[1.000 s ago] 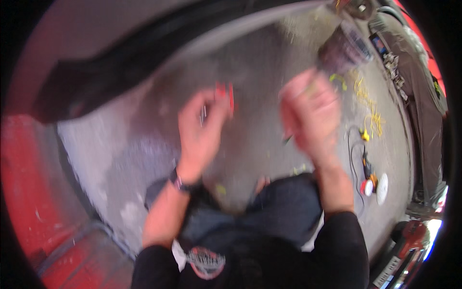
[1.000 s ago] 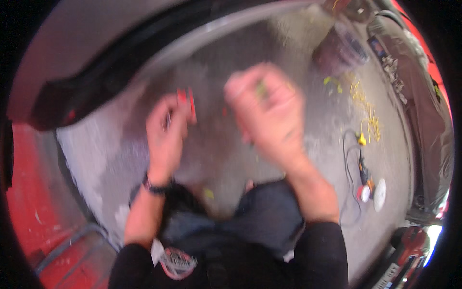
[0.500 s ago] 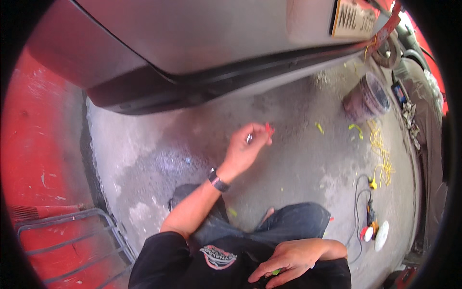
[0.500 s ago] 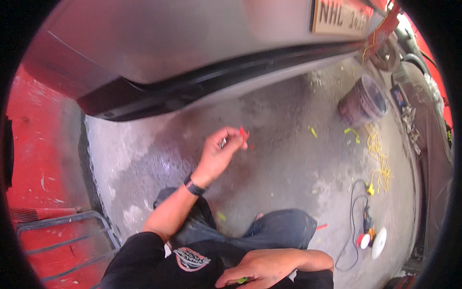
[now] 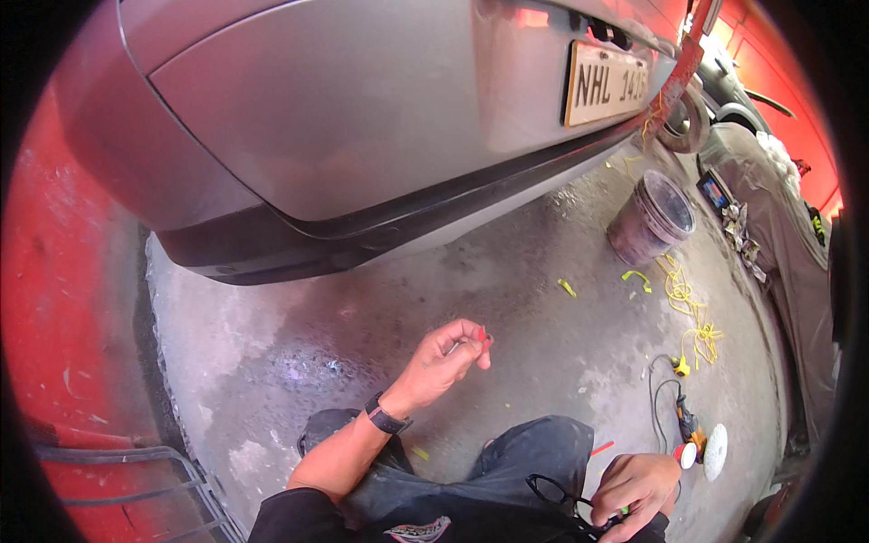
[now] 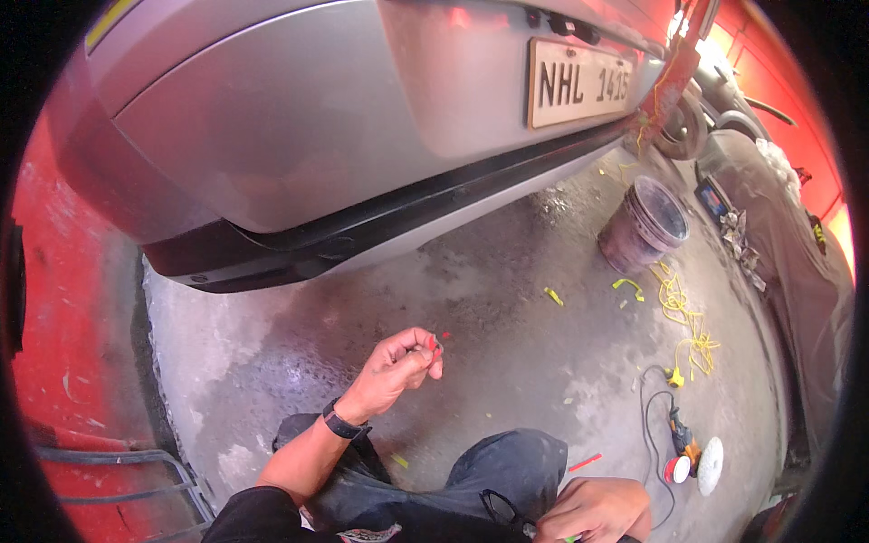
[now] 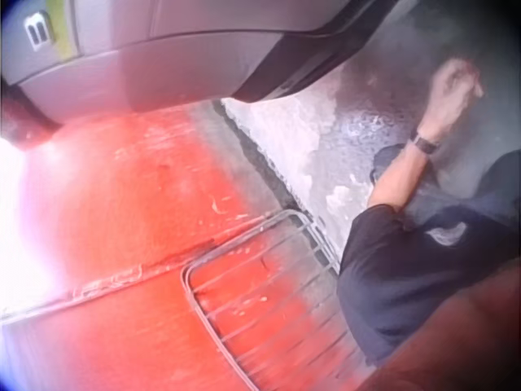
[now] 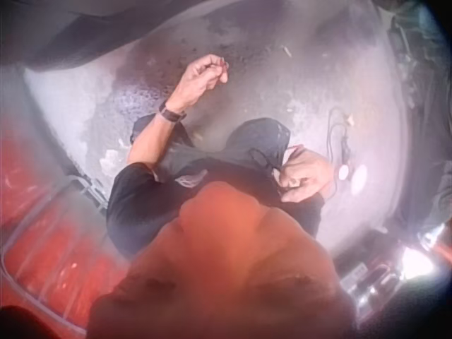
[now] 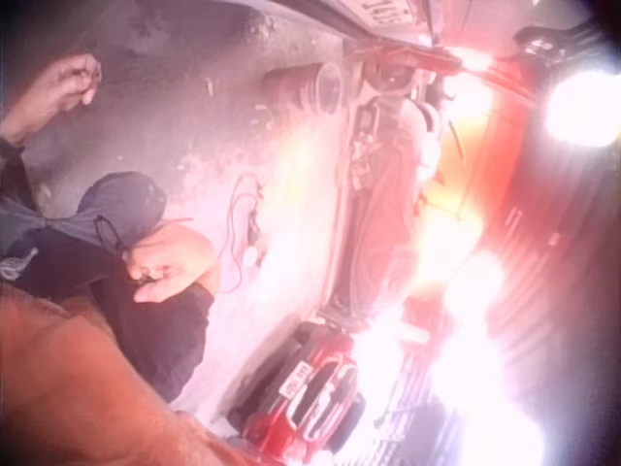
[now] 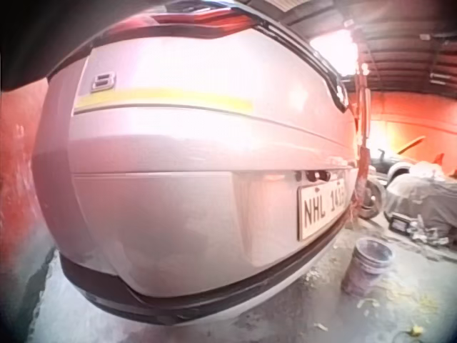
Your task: The person applies masking tape to the rear of a silver SUV to align emblems, then peels backing from chrome letters and sticks them onto the tape line. The person uses hands to position and press the emblems in place.
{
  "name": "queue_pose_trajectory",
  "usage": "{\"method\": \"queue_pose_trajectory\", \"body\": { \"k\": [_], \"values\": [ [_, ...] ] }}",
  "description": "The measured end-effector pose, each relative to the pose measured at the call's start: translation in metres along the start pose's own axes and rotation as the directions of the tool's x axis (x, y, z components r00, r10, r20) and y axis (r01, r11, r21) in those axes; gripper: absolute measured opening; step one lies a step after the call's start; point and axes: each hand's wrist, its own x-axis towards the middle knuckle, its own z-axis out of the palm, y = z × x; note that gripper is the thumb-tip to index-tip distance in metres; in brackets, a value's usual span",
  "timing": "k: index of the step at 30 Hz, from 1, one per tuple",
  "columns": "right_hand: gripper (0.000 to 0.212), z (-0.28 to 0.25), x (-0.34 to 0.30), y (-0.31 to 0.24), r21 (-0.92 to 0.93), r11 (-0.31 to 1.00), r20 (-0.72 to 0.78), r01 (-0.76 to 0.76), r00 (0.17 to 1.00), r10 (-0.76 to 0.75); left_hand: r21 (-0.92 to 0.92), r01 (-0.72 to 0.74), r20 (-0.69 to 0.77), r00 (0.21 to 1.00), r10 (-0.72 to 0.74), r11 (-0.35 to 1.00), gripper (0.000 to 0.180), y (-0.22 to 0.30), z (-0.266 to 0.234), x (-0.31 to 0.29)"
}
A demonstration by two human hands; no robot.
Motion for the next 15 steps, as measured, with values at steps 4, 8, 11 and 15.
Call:
{"method": "queue_pose_trajectory", "body": {
  "k": [4, 8, 11, 15],
  "values": [
    [0.042, 0.033, -0.039, 0.04, 0.027, 0.994, -0.884, -0.11, 0.461, 0.075, -0.102, 0.043, 0.066, 0.997, -0.037, 0.994, 0.013, -0.011, 0.006, -0.002],
    [0.032, -0.004, -0.041, 0.064, 0.403, 0.913, -0.841, -0.053, 0.371, 0.393, -0.124, -0.008, 0.038, 0.999, 0.013, 0.992, 0.015, -0.006, 0.026, -0.003],
    [0.024, -0.011, -0.039, 0.103, 0.502, 0.861, -0.801, 0.079, 0.417, 0.429, 0.027, -0.046, -0.025, 0.999, 0.047, 0.999, 0.018, -0.014, 0.032, 0.004],
    [0.02, -0.017, -0.026, 0.121, 0.521, 0.854, -0.787, -0.003, 0.384, 0.482, 0.226, -0.091, -0.096, 0.989, 0.115, 0.97, 0.018, -0.016, 0.037, 0.006]
  ]
}}
